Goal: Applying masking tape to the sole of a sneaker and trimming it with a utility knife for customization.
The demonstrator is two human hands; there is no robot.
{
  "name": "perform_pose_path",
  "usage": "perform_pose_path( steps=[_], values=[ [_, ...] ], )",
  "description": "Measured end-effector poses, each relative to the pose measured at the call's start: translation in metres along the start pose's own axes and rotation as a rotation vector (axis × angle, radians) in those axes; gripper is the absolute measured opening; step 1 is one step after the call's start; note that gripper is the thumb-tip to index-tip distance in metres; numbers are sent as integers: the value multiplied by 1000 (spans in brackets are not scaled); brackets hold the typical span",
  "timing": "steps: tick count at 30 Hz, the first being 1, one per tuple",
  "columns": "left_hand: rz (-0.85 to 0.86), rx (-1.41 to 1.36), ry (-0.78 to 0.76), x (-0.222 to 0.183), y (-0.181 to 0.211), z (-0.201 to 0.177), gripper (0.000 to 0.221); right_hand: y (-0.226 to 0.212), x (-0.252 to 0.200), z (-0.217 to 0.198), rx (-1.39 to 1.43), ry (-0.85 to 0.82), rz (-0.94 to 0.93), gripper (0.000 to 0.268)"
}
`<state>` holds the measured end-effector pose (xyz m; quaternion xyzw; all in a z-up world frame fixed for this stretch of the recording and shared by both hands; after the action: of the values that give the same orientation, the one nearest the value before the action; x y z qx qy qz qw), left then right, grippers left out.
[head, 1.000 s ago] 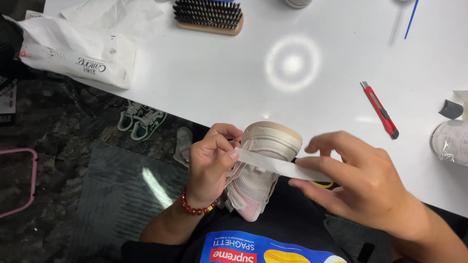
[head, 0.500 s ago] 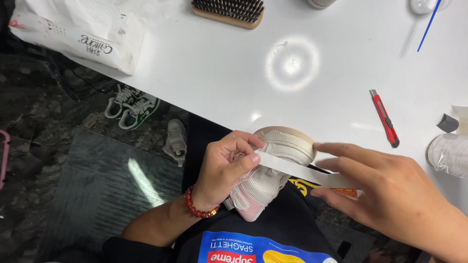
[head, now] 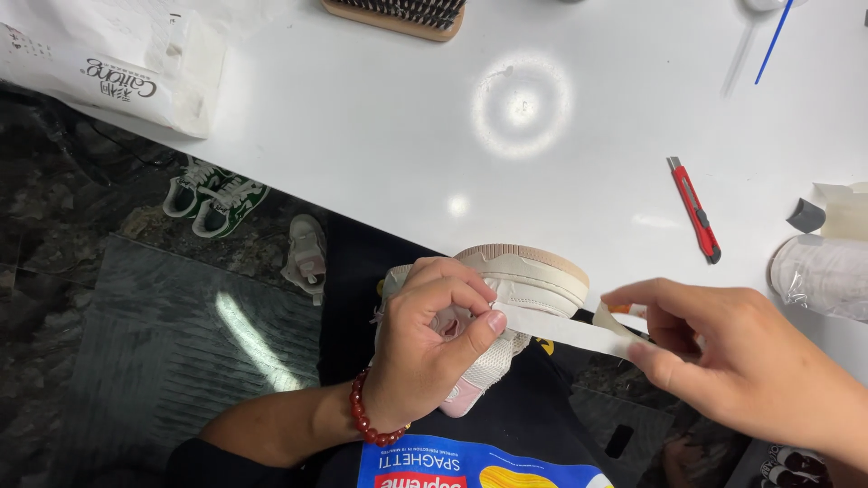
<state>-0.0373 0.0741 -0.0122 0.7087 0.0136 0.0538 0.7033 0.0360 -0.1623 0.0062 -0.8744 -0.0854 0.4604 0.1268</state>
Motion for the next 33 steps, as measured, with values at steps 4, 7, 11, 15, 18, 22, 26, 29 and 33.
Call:
perform_pose_path(
  steps=[4, 7, 11, 15, 18, 22, 26, 29, 33],
  values=[
    [-30, -24, 1, 0, -1, 2, 11, -21, 9, -5, -86, -112, 214, 58],
    [-26, -4, 7, 0, 1, 3, 11, -15, 13, -4, -182, -219, 302, 78],
    [-101, -59, -11, -4, -7, 12, 12, -20, 23, 1, -80, -319, 130, 91],
    [-198, -296, -26, -7, -16, 29, 12, -44, 15, 0, -119, -490, 333, 86],
    [-167, -191, -83, 1, -7, 36, 11, -12, 7, 6, -31, -531, 456, 84],
    [-152, -143, -141, 16, -6, 45, 10, 19, 6, 17, 135, -537, 437, 87],
    [-322, -128, -244, 20, -22, 54, 11, 34, 6, 30, 310, -533, 239, 88],
    [-341, -115, -276, 21, -27, 55, 10, 21, 1, 21, 274, -441, 237, 85],
    [-293, -217, -279, 22, -26, 59, 10, 33, -4, 13, 109, -301, 298, 62]
  ],
)
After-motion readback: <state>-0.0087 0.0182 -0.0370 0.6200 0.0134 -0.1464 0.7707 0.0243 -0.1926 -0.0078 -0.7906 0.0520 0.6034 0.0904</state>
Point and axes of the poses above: each hand's wrist, its own x-axis towards the middle knuckle, its own z-axis out of the palm, y = z × x, the point moved 10 cm from there along x, towards the middle knuckle, and after that the axes turned 6 degrees about z, right-handed, at the moved point
